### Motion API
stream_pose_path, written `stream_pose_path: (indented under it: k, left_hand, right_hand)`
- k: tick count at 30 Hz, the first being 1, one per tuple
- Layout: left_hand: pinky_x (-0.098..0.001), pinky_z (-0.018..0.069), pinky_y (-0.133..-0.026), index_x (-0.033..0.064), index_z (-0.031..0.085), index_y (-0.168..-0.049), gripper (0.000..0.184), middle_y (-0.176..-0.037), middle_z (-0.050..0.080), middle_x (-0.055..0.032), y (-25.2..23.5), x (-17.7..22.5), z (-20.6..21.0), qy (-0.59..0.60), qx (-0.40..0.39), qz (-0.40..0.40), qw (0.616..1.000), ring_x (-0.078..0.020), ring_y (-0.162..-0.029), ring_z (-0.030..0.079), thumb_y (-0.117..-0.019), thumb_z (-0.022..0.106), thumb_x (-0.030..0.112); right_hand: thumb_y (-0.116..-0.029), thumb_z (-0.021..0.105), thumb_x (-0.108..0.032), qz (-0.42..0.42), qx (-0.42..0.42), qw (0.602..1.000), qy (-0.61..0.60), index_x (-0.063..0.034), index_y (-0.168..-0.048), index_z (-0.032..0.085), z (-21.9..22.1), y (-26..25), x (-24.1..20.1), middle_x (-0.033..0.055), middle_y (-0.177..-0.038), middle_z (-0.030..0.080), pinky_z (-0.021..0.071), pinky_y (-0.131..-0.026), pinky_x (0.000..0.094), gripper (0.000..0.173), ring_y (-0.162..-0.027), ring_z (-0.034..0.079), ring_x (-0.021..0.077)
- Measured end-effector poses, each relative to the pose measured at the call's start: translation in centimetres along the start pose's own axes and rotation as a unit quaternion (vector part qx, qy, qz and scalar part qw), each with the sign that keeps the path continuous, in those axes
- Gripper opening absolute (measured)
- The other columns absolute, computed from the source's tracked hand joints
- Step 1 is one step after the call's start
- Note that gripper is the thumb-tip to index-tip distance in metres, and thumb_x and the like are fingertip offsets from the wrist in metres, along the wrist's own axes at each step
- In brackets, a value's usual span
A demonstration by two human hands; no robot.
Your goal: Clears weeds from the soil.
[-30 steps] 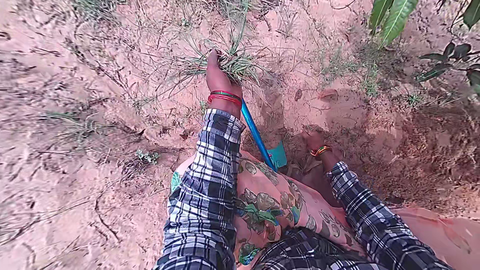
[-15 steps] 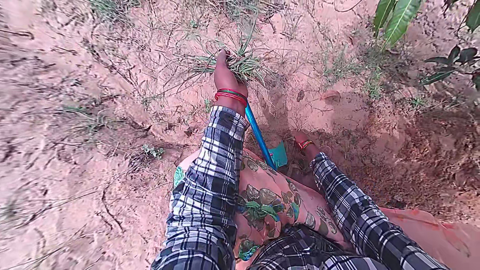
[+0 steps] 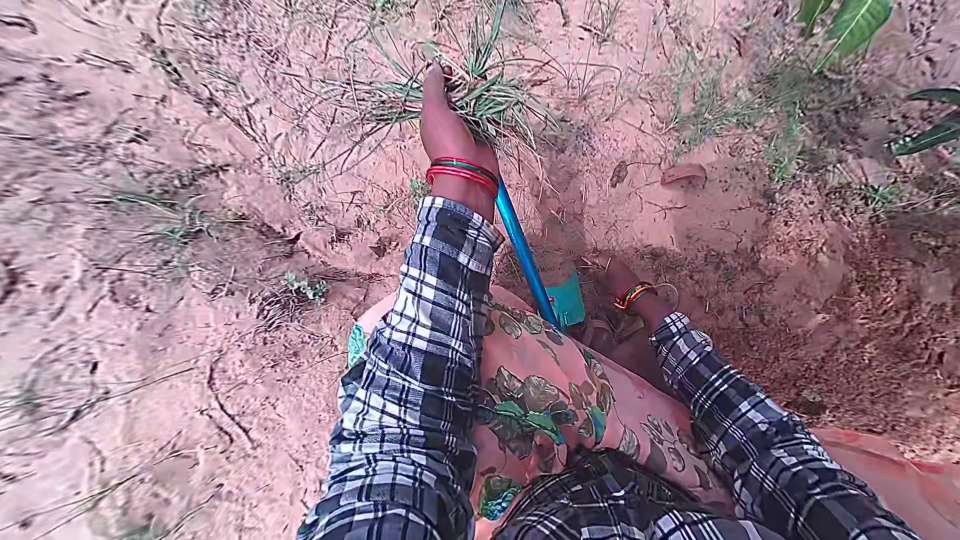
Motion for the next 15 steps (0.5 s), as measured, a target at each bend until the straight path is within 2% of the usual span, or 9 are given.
stream_pose_path:
  k: [2,4,6,8,10,12,13,14,15]
  left_hand:
    - [-0.0383,0.0534,-0.095,0.0042,0.052,-0.127,0.031,-0.116,0.058,-0.0111,-0.1,0.8,-0.3,0.010,0.002,0.015,1.000,-0.0183,-0.108,0.061,-0.1133,0.033,0.025]
    - [-0.0373,0.0538,-0.094,0.0038,0.053,-0.126,0.031,-0.114,0.059,-0.0109,0.0,1.6,-0.3,0.014,0.014,0.027,0.999,-0.0178,-0.107,0.062,-0.1132,0.033,0.025]
    - [-0.0364,0.0538,-0.094,0.0032,0.054,-0.126,0.031,-0.114,0.059,-0.0111,0.4,2.3,-0.2,0.006,0.021,0.029,0.999,-0.0175,-0.106,0.062,-0.1132,0.035,0.024]
    - [-0.0364,0.0547,-0.092,0.0038,0.054,-0.123,0.029,-0.112,0.060,-0.0105,0.5,2.3,0.0,-0.012,0.007,0.015,1.000,-0.0172,-0.105,0.063,-0.1127,0.037,0.025]
    - [-0.0366,0.0552,-0.090,0.0044,0.054,-0.124,0.029,-0.111,0.060,-0.0099,0.8,1.8,0.3,-0.035,-0.029,-0.009,0.999,-0.0172,-0.102,0.063,-0.1119,0.039,0.025]
    - [-0.0370,0.0557,-0.088,0.0050,0.056,-0.121,0.026,-0.106,0.061,-0.0088,1.2,1.1,0.7,-0.065,-0.070,-0.036,0.995,-0.0171,-0.098,0.063,-0.1109,0.042,0.025]
    - [-0.0368,0.0560,-0.087,0.0055,0.056,-0.120,0.025,-0.105,0.062,-0.0083,1.4,0.8,0.9,-0.084,-0.090,-0.055,0.991,-0.0168,-0.097,0.064,-0.1101,0.044,0.025]
    - [-0.0366,0.0565,-0.087,0.0054,0.056,-0.122,0.025,-0.106,0.062,-0.0084,1.8,0.5,1.0,-0.103,-0.110,-0.075,0.986,-0.0170,-0.097,0.064,-0.1095,0.046,0.024]
    - [-0.0352,0.0571,-0.084,0.0062,0.058,-0.118,0.023,-0.102,0.063,-0.0073,2.2,0.0,1.1,-0.124,-0.121,-0.092,0.981,-0.0162,-0.093,0.065,-0.1088,0.048,0.024]
  right_hand:
    - [-0.1086,0.055,-0.025,-0.008,-0.026,0.999,-0.020,0.0013,-0.139,0.058,1.1,-0.6,-0.5,0.0269,-0.112,0.069,0.0526,-0.093,0.0576,0.040,-0.099,0.069,0.0397]
    - [-0.1080,0.056,-0.026,-0.025,-0.002,0.999,-0.023,-0.0022,-0.145,0.054,2.0,-0.7,-0.5,0.0288,-0.123,0.067,0.0511,-0.098,0.0613,0.044,-0.109,0.067,0.0436]
    - [-0.1045,0.062,-0.023,-0.017,0.019,1.000,-0.001,0.0039,-0.138,0.057,2.4,-0.3,-0.7,0.0339,-0.123,0.065,0.0484,-0.097,0.0682,0.043,-0.112,0.064,0.0509]
    - [-0.1049,0.061,-0.024,-0.027,0.008,0.999,0.043,0.0062,-0.132,0.060,2.5,-0.8,-0.8,0.0339,-0.120,0.066,0.0483,-0.096,0.0689,0.041,-0.112,0.064,0.0518]
    - [-0.1088,0.053,-0.030,-0.034,0.002,0.998,0.057,0.0052,-0.131,0.062,2.0,-1.0,-1.1,0.0322,-0.120,0.067,0.0488,-0.098,0.0668,0.042,-0.113,0.065,0.0494]
    - [-0.1112,0.047,-0.034,-0.035,0.037,0.998,-0.042,0.0074,-0.134,0.059,0.2,0.5,-2.7,0.0311,-0.119,0.067,0.0486,-0.101,0.0591,0.049,-0.111,0.066,0.0435]
    - [-0.1104,0.049,-0.036,-0.045,0.071,0.992,-0.098,0.0061,-0.135,0.058,-0.5,1.2,-3.7,0.0281,-0.114,0.067,0.0504,-0.095,0.0542,0.049,-0.102,0.066,0.0381]
    - [-0.1097,0.051,-0.036,-0.064,0.087,0.988,-0.110,0.0057,-0.134,0.059,-1.1,1.4,-4.6,0.0275,-0.114,0.067,0.0513,-0.096,0.0538,0.049,-0.101,0.066,0.0372]
    - [-0.1090,0.053,-0.034,-0.081,0.088,0.989,-0.087,0.0058,-0.134,0.060,-1.2,1.2,-5.2,0.0282,-0.117,0.068,0.0509,-0.099,0.0556,0.048,-0.106,0.067,0.0392]
Point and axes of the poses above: each hand's wrist, its own y-axis away from the middle knuckle, its own z-axis out of the palm, x = y × z, the point moved 1 cm from there along -y, towards the middle knuckle
